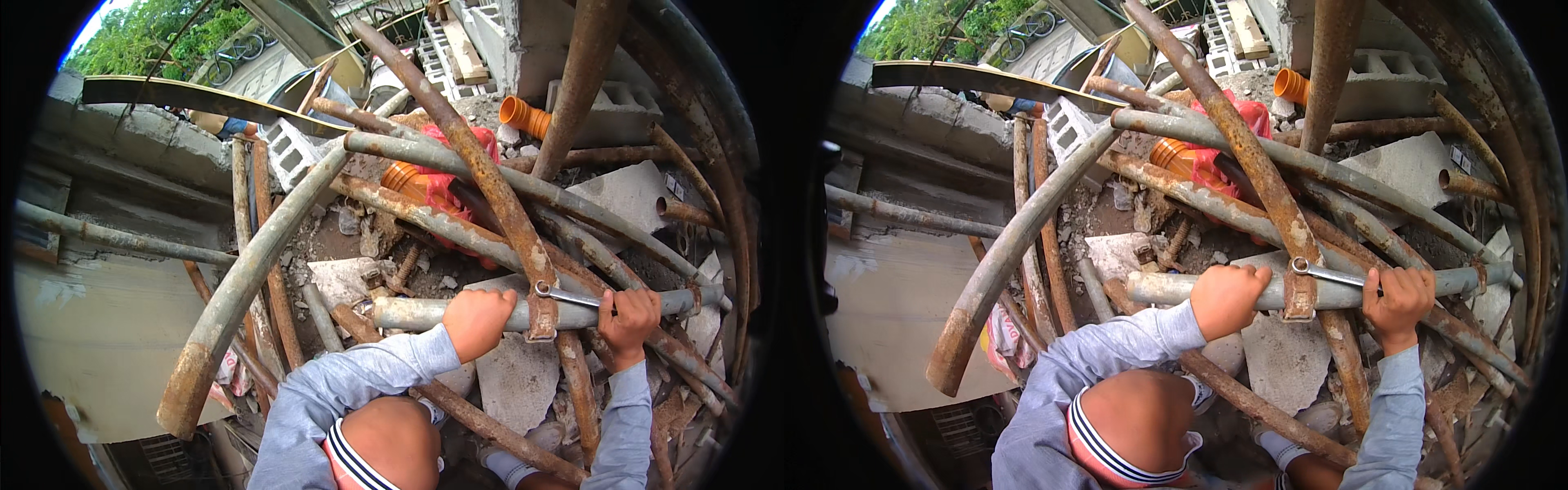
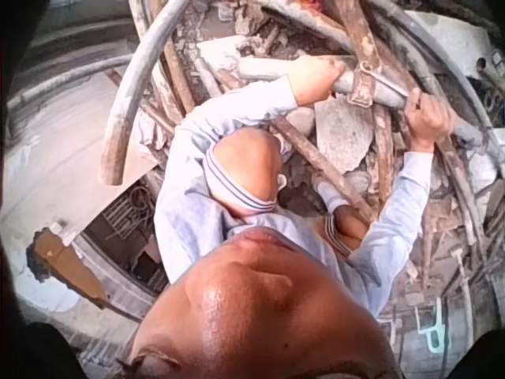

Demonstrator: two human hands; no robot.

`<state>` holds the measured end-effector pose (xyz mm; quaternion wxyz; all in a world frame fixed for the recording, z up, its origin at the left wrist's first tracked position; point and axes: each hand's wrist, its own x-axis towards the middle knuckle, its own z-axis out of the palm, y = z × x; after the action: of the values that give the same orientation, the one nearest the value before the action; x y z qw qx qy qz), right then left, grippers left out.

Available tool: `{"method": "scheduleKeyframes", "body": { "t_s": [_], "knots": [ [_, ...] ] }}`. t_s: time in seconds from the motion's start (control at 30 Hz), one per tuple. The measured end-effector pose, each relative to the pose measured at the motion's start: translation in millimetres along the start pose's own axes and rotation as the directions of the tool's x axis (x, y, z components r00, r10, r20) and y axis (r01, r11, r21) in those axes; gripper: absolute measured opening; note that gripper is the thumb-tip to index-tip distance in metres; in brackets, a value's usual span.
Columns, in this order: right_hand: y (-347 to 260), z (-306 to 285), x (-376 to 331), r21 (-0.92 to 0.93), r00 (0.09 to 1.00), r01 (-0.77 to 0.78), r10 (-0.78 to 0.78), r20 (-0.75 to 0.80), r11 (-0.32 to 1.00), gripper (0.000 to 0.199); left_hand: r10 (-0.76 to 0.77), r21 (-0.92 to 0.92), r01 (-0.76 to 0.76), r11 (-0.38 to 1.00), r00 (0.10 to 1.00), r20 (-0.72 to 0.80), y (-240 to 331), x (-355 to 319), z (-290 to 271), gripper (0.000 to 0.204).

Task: The person uses a wrench to loosen and remove couplers from metal scaffolding poles. They then detach the poles and drop them onto a pile of debris on the ground.

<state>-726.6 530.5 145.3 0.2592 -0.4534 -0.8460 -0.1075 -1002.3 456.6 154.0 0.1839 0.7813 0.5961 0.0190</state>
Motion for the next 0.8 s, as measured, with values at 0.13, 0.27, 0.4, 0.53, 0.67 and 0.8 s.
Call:
{"method": "scheduleKeyframes", "body": {
  "t_s": [0.13,0.27,0.4,0.53,0.67,0.8],
  "knots": [
    [-2,5,7,0.012,0.998,-0.026,0.026,-0.059,1.000,0.028,-0.017,0.002,0.017,1.000,1.000,0.023,1,0,-3,0.039],
    [-10,0,4,0.004,0.997,-0.062,0.062,-0.049,0.998,0.027,0.064,0.051,-0.058,0.997,0.990,-0.127,-12,-16,-6,0.044],
    [-2,-1,-17,0.005,0.995,-0.094,0.094,-0.021,0.996,0.023,-0.240,0.067,0.233,0.970,0.965,0.107,-39,-46,-32,0.049],
    [-22,5,-35,0.053,0.992,-0.118,0.120,-0.031,0.992,0.025,-0.224,0.155,0.221,0.963,0.975,0.000,-49,-70,-15,0.034],
    [-30,-3,-59,0.086,0.967,-0.230,0.238,-0.089,0.969,0.026,-0.094,0.180,0.118,0.977,0.986,-0.138,-61,-63,0,0.038],
    [-42,-11,-90,0.131,0.910,-0.388,0.402,-0.103,0.912,0.027,0.101,0.246,-0.032,0.969,0.957,-0.271,-80,-49,0,0.046]
  ]
}}
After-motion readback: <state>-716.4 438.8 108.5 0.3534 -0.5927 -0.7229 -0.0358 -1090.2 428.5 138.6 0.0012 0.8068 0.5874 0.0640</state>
